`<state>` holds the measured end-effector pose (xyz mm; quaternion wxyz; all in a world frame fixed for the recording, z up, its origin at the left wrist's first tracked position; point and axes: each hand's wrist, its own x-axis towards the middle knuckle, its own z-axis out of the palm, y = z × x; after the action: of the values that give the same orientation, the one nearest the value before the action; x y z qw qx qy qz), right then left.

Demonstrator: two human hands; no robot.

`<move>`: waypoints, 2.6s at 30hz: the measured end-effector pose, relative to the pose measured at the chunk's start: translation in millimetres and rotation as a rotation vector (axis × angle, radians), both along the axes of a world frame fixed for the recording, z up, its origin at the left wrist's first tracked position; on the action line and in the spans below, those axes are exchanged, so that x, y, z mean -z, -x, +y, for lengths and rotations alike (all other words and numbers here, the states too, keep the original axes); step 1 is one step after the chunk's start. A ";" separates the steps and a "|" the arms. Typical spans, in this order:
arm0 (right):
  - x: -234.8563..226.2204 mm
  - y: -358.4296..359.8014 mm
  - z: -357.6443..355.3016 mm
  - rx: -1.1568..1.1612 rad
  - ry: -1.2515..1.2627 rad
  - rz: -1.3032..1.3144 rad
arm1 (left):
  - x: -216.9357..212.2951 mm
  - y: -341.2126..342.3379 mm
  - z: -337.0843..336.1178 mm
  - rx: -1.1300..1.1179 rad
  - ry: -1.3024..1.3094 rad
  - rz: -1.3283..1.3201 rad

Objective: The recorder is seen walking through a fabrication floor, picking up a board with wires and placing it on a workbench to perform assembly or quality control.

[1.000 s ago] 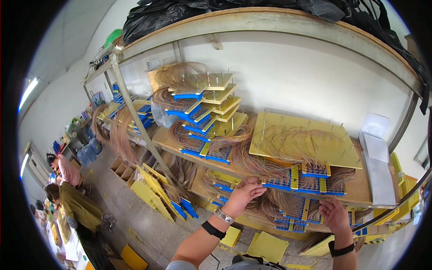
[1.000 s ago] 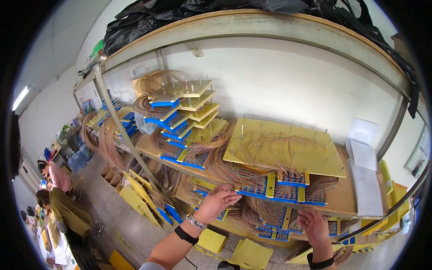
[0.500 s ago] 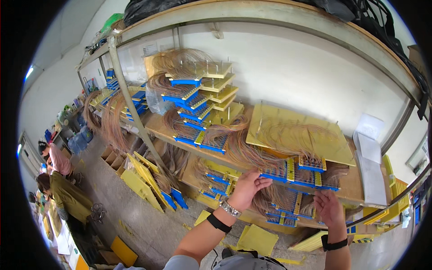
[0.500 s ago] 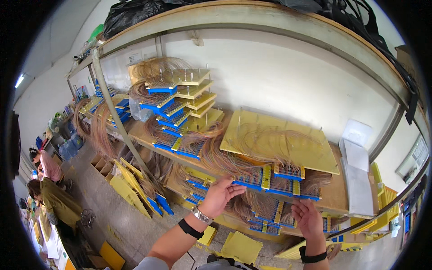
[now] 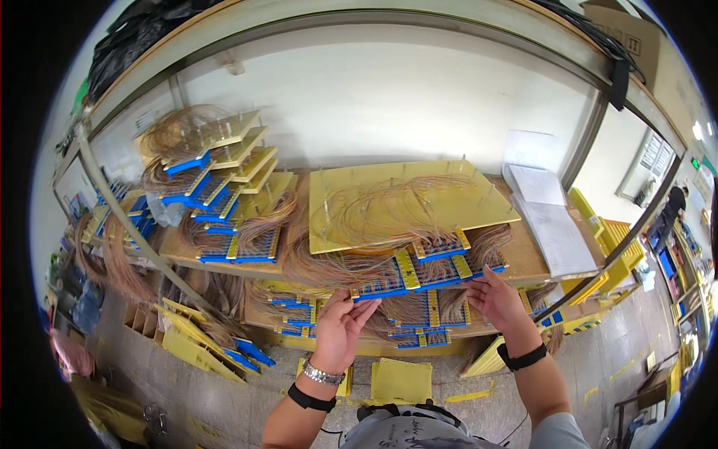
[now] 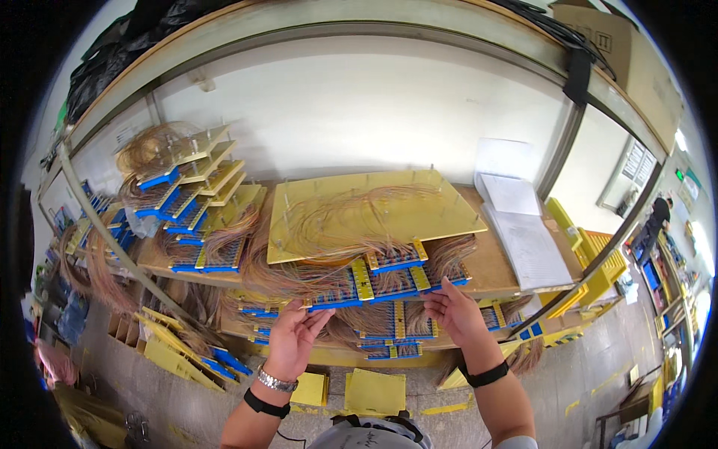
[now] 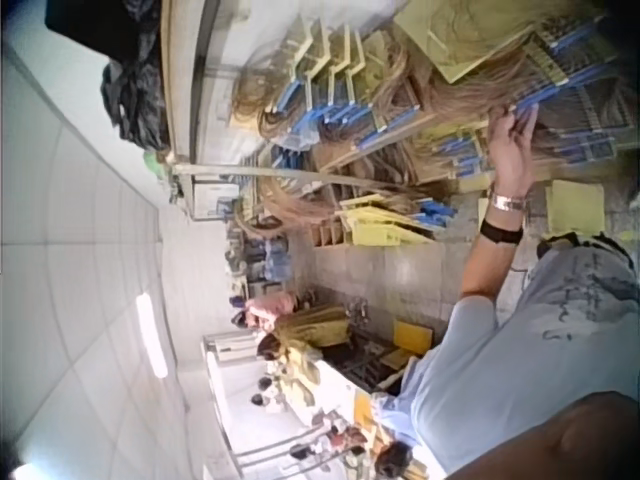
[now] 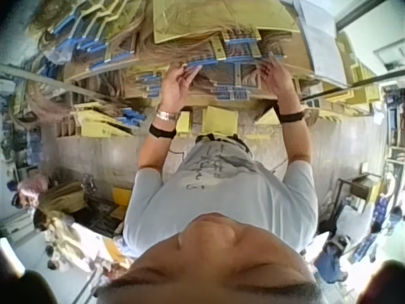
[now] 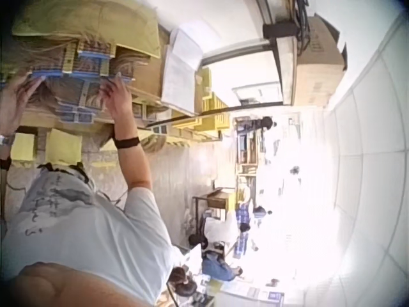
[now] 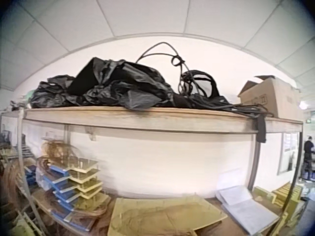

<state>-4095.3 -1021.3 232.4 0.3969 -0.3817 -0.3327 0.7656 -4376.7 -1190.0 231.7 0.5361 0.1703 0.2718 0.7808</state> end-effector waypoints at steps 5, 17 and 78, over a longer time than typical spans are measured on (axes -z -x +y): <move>14.3 -3.6 2.6 0.116 -0.097 -0.171 | 4.0 -11.9 -6.0 0.040 -0.001 -0.004; 5.6 -19.1 -70.7 0.141 -0.076 -0.229 | -2.7 -5.6 -59.6 0.075 0.132 0.058; 0.4 -100.8 39.4 0.096 -0.354 -0.497 | -8.2 -38.2 48.6 0.094 0.319 0.671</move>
<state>-3994.5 -981.9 232.0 0.3996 -0.4974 -0.5293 0.5592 -4338.5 -1141.4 239.9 0.4722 0.3432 0.5426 0.6040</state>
